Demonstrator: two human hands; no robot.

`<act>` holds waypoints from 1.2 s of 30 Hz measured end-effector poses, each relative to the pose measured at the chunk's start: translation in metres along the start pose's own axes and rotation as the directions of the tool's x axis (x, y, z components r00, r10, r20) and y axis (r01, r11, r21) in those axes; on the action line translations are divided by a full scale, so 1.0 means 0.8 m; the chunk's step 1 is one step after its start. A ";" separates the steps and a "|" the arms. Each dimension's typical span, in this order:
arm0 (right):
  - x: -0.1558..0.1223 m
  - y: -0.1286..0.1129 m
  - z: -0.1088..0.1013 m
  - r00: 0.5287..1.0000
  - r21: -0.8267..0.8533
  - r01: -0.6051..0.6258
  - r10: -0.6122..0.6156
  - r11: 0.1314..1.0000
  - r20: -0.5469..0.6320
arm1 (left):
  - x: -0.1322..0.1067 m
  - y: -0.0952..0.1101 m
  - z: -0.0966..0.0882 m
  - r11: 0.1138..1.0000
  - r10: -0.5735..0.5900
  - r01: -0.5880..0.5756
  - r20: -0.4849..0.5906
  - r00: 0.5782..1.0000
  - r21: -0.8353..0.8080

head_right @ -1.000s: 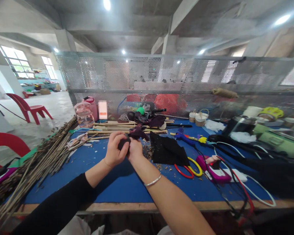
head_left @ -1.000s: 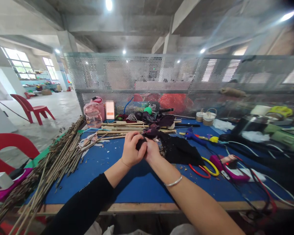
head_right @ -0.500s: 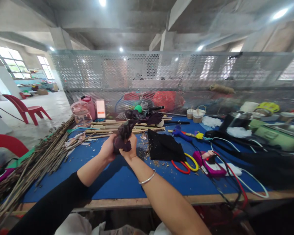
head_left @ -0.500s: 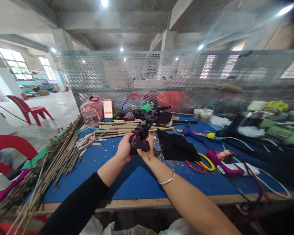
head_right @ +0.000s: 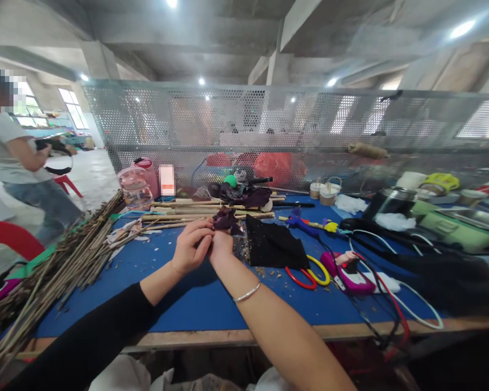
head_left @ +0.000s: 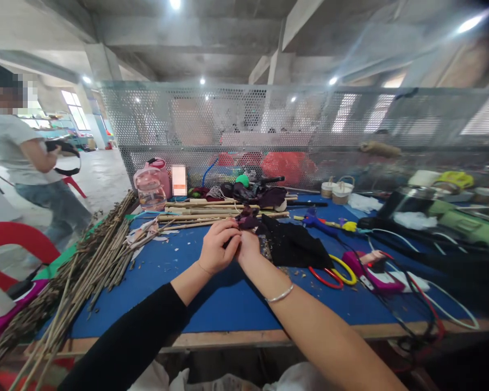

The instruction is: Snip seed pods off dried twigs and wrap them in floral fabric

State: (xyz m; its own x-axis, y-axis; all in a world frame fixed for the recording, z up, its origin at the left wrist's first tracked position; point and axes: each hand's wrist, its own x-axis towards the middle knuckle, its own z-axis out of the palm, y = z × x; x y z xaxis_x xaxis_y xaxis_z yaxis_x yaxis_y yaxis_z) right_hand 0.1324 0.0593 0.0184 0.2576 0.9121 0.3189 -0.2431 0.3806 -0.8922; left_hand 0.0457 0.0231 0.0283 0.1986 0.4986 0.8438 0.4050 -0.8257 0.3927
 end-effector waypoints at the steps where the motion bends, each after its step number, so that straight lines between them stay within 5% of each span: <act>1: -0.002 -0.001 0.002 1.000 0.013 -0.014 0.014 1.000 -0.006 | 0.000 0.003 0.003 0.998 -0.062 0.061 -0.059 0.996 -0.033; 6: -0.002 0.009 0.002 0.996 -0.104 -0.069 0.062 0.992 -0.064 | -0.010 0.001 0.011 0.898 -0.423 0.392 -0.150 0.893 -0.202; 10: -0.011 0.016 -0.004 0.999 -0.312 -0.033 0.042 0.949 0.022 | -0.018 -0.015 0.003 0.733 -0.670 0.656 -0.025 0.742 -0.179; 13: -0.036 0.009 -0.009 0.990 -0.357 0.056 -0.005 0.933 0.141 | -0.017 -0.011 -0.005 0.618 -0.785 0.773 -0.059 0.616 -0.143; 15: -0.056 0.005 -0.019 0.983 -0.355 0.082 -0.015 0.931 0.185 | -0.017 0.002 -0.006 0.623 -0.782 0.778 -0.080 0.618 -0.087; 18: -0.069 0.007 -0.038 0.978 -0.406 0.070 0.018 0.911 0.208 | -0.018 0.017 0.003 0.755 -0.650 0.650 -0.033 0.759 0.083; 20: -0.059 0.015 -0.041 0.977 -0.419 0.082 0.011 0.904 0.215 | -0.014 0.009 0.013 0.768 -0.628 0.621 -0.012 0.778 0.158; 25: 0.002 0.026 -0.011 0.981 -0.640 0.067 0.067 0.765 0.182 | 0.027 -0.055 0.034 0.553 -0.804 0.799 -0.103 0.586 0.236; 27: 0.010 0.022 -0.004 0.981 -0.704 0.073 0.075 0.706 0.177 | 0.036 -0.062 0.033 0.509 -0.831 0.818 -0.093 0.548 0.267; 29: -0.007 0.014 -0.011 0.980 -0.709 0.091 0.065 0.699 0.190 | 0.027 -0.045 0.025 0.537 -0.826 0.793 -0.009 0.563 0.287; 31: -0.040 0.005 -0.027 0.968 -0.687 0.143 0.044 0.712 0.247 | 0.000 -0.012 0.011 0.639 -0.767 0.719 0.151 0.624 0.274; 34: -0.088 0.000 -0.053 0.919 -0.536 0.264 -0.040 0.802 0.393 | -0.047 0.035 -0.003 0.835 -0.538 0.490 0.191 0.821 0.249; 36: -0.092 0.004 -0.057 0.922 -0.503 0.240 -0.031 0.830 0.387 | -0.055 0.042 -0.002 0.867 -0.479 0.423 0.201 0.855 0.264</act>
State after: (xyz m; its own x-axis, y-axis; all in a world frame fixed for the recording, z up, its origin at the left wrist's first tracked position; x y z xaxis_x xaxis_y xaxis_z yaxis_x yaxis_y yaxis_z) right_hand 0.1554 -0.0132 -0.0223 -0.1168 0.8875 0.4457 0.3302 0.4579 -0.8254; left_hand 0.0488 -0.0271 0.0048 0.1555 0.8745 0.4594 0.6704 -0.4350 0.6011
